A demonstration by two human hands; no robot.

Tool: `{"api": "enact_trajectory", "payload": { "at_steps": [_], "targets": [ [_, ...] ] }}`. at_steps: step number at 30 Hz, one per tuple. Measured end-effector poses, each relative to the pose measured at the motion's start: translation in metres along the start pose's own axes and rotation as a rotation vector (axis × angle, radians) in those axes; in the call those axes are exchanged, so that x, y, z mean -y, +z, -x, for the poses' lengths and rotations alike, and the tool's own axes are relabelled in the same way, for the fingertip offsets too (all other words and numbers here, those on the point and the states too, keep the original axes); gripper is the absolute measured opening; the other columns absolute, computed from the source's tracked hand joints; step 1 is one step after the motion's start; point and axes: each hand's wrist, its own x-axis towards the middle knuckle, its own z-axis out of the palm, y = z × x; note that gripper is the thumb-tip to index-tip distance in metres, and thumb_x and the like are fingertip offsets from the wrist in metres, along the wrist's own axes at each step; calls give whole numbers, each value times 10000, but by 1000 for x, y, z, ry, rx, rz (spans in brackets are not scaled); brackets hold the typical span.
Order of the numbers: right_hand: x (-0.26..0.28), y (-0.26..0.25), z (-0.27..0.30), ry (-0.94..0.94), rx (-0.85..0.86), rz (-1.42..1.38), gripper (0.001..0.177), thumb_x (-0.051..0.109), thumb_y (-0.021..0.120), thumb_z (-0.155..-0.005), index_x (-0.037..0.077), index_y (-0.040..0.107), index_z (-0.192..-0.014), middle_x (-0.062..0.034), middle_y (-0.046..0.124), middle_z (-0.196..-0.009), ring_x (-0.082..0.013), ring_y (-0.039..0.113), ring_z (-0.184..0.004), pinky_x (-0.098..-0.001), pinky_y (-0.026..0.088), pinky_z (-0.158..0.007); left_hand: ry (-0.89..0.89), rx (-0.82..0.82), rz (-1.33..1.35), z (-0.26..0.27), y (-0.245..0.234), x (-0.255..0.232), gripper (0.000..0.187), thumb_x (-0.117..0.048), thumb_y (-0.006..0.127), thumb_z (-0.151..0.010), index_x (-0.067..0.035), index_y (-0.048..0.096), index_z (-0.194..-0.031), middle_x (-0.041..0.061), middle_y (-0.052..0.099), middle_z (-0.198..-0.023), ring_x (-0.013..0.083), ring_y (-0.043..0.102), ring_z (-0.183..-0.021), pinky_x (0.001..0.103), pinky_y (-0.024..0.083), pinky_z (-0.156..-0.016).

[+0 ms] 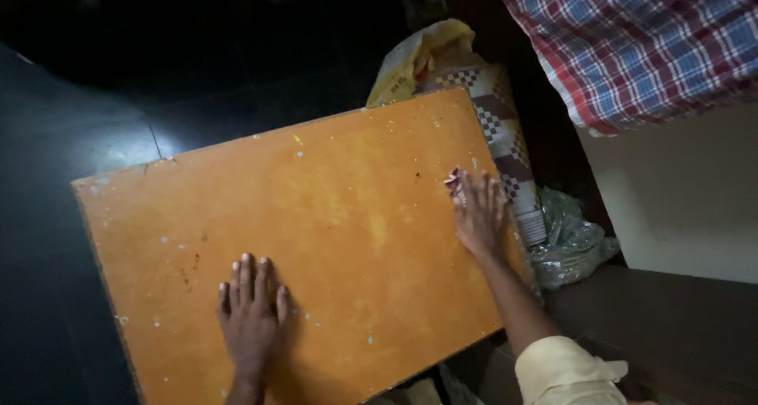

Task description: The person wipes the surface of a wooden table with a cloth. They then dip the cloth into a small orange jug and continue wiping the table's legs and frame.

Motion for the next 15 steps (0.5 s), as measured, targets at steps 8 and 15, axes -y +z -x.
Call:
{"api": "enact_trajectory", "payload": {
  "at_steps": [8, 15],
  "targets": [
    [59, 37, 51, 259, -101, -46, 726, 501, 437, -1033, 246, 183, -1663, -185, 121, -1718, -406, 86, -1583, -703, 117, -1185, 27, -1, -102, 2, 11, 12, 588, -399, 530, -977, -164, 507, -1516, 91, 423, -1629, 246, 384, -1507, 463, 227, -1244],
    [167, 11, 146, 22, -99, -118, 732, 487, 506, -996, 223, 230, -1620, -209, 145, -1683, -429, 133, -1545, -696, 128, -1175, 45, 13, 1, 2, 0, 5, 580, -369, 505, -986, -124, 497, -1512, 135, 402, -1638, 288, 342, -1524, 503, 200, -1231]
  ]
}}
